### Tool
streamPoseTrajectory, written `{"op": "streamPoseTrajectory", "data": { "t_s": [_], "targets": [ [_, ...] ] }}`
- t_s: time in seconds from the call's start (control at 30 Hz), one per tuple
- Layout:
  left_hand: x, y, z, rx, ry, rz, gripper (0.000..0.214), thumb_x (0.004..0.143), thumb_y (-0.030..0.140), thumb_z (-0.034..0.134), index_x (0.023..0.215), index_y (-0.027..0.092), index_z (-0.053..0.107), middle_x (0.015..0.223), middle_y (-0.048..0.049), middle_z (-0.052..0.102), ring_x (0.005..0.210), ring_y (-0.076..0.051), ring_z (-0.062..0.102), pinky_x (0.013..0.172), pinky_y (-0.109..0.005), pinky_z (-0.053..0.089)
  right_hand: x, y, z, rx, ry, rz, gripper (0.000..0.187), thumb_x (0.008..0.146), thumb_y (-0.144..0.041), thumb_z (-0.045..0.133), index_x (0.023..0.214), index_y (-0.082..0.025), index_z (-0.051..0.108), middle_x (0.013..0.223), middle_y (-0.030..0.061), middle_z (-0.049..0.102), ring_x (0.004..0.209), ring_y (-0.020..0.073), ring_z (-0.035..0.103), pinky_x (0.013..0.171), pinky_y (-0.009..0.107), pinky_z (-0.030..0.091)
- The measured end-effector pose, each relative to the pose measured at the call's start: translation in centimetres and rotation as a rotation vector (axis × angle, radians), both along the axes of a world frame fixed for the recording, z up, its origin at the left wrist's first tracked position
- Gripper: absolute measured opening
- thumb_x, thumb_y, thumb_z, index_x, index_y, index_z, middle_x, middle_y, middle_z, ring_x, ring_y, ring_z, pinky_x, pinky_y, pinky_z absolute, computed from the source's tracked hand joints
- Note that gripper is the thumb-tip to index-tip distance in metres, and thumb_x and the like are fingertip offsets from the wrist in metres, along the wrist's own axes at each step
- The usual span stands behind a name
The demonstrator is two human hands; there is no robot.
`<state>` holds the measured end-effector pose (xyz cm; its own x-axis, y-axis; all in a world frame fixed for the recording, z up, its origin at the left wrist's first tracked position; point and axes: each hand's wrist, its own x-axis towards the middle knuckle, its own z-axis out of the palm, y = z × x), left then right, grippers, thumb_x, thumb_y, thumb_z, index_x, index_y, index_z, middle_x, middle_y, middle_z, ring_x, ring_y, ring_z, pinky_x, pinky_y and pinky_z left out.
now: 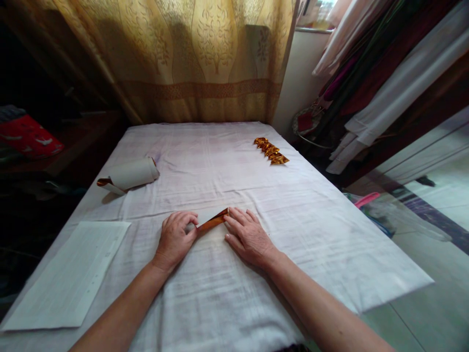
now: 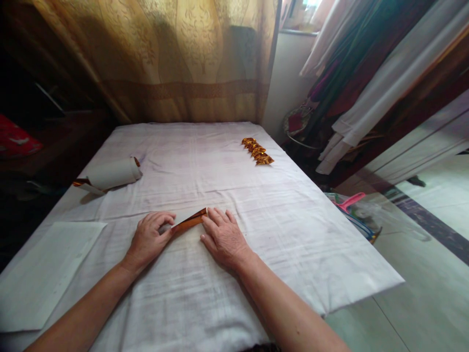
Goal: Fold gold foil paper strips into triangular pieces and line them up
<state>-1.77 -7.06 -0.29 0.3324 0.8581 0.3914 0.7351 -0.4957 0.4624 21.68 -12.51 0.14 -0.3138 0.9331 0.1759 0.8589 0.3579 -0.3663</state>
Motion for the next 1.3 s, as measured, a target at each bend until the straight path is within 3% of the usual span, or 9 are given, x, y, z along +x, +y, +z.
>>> {"op": "streamPoseTrajectory", "data": {
  "t_s": [0.23, 0.53, 0.63, 0.73, 0.83, 0.9, 0.97, 1.13, 1.3],
  "targets": [
    [-0.4, 0.2, -0.2, -0.15, -0.173, -0.025, 0.016, 0.085, 0.037, 0.058, 0.079, 0.023, 0.063, 0.08, -0.0022, 0.071, 0.079, -0.021, 0.065, 0.082, -0.038, 0.049, 0.7, 0.9, -1.6, 0.202, 0.414, -0.142, 0.036, 0.087, -0.023, 0.057, 0.123, -0.019, 0.058, 0.129, 0.0135, 0.065, 0.119, 0.024, 0.061, 0.103, 0.043, 0.047],
    [0.3, -0.4, 0.2, -0.522, -0.627, -0.127, 0.042, 0.087, 0.043, 0.058, 0.122, 0.018, 0.056, 0.087, -0.0028, 0.07, 0.082, -0.017, 0.07, 0.073, -0.028, 0.056, -0.3, 0.6, -0.1, 0.121, 0.704, -0.178, 0.028, 0.084, -0.027, 0.06, 0.112, -0.024, 0.062, 0.091, 0.0028, 0.072, 0.087, 0.0191, 0.069, 0.085, 0.036, 0.055],
    [0.3, -0.5, 0.9, -0.373, -0.599, -0.036, 0.045, 0.09, 0.043, 0.057, 0.128, 0.019, 0.052, 0.093, -0.0037, 0.069, 0.078, -0.016, 0.07, 0.072, -0.029, 0.057, -0.6, 0.6, 0.2, 0.084, 0.778, -0.203, 0.03, 0.084, -0.027, 0.059, 0.113, -0.024, 0.062, 0.085, 0.0006, 0.07, 0.081, 0.0173, 0.069, 0.08, 0.032, 0.055],
    [0.3, -1.2, 2.0, 0.047, -0.445, 0.093, 0.034, 0.088, 0.037, 0.063, 0.117, 0.02, 0.059, 0.111, -0.0081, 0.066, 0.096, -0.02, 0.068, 0.087, -0.036, 0.056, -0.6, 1.1, 0.1, 0.1, 0.841, -0.289, 0.03, 0.084, -0.029, 0.058, 0.113, -0.022, 0.061, 0.079, -0.0003, 0.069, 0.076, 0.017, 0.068, 0.075, 0.031, 0.056],
    [1.0, -2.5, 2.9, 0.247, -0.312, -0.054, 0.014, 0.091, 0.025, 0.061, 0.105, 0.023, 0.064, 0.102, -0.005, 0.069, 0.102, -0.02, 0.066, 0.095, -0.036, 0.054, -0.5, 1.5, -0.1, 0.154, 0.885, -0.383, 0.028, 0.084, -0.03, 0.059, 0.111, -0.022, 0.062, 0.078, 0.0004, 0.07, 0.076, 0.0177, 0.068, 0.077, 0.032, 0.056],
    [1.7, -3.3, 3.0, 0.194, -0.227, -0.228, 0.02, 0.095, 0.024, 0.056, 0.114, 0.024, 0.063, 0.107, -0.0048, 0.072, 0.103, -0.018, 0.068, 0.094, -0.033, 0.055, -0.7, 1.5, -0.2, 0.172, 0.894, -0.385, 0.027, 0.084, -0.031, 0.06, 0.11, -0.022, 0.063, 0.083, 0.0022, 0.072, 0.079, 0.0184, 0.069, 0.079, 0.033, 0.056],
    [2.4, -3.9, 2.6, 0.132, -0.16, -0.274, 0.033, 0.097, 0.029, 0.055, 0.128, 0.023, 0.058, 0.122, -0.0083, 0.069, 0.114, -0.021, 0.065, 0.1, -0.036, 0.054, -1.1, 1.2, 0.0, 0.192, 0.89, -0.343, 0.027, 0.085, -0.031, 0.062, 0.11, -0.023, 0.064, 0.093, 0.0042, 0.073, 0.083, 0.0191, 0.07, 0.081, 0.034, 0.057],
    [3.0, -4.4, 1.6, 0.01, -0.191, -0.242, 0.045, 0.097, 0.037, 0.053, 0.14, 0.022, 0.051, 0.138, -0.0111, 0.061, 0.129, -0.024, 0.057, 0.108, -0.042, 0.049, -2.3, 0.2, 0.7, 0.263, 0.789, -0.172, 0.017, 0.088, -0.027, 0.063, 0.104, -0.025, 0.069, 0.093, 0.0043, 0.073, 0.086, 0.0191, 0.068, 0.08, 0.034, 0.057],
    [2.8, -4.2, 1.8, -0.107, -0.3, -0.131, 0.041, 0.092, 0.04, 0.06, 0.128, 0.023, 0.063, 0.125, -0.0091, 0.07, 0.111, -0.024, 0.069, 0.096, -0.039, 0.058, -2.6, -0.3, 0.5, 0.233, 0.495, -0.019, 0.033, 0.091, -0.018, 0.051, 0.118, -0.028, 0.068, 0.108, 0.0048, 0.073, 0.118, 0.0222, 0.06, 0.102, 0.04, 0.048]
  ]
}}
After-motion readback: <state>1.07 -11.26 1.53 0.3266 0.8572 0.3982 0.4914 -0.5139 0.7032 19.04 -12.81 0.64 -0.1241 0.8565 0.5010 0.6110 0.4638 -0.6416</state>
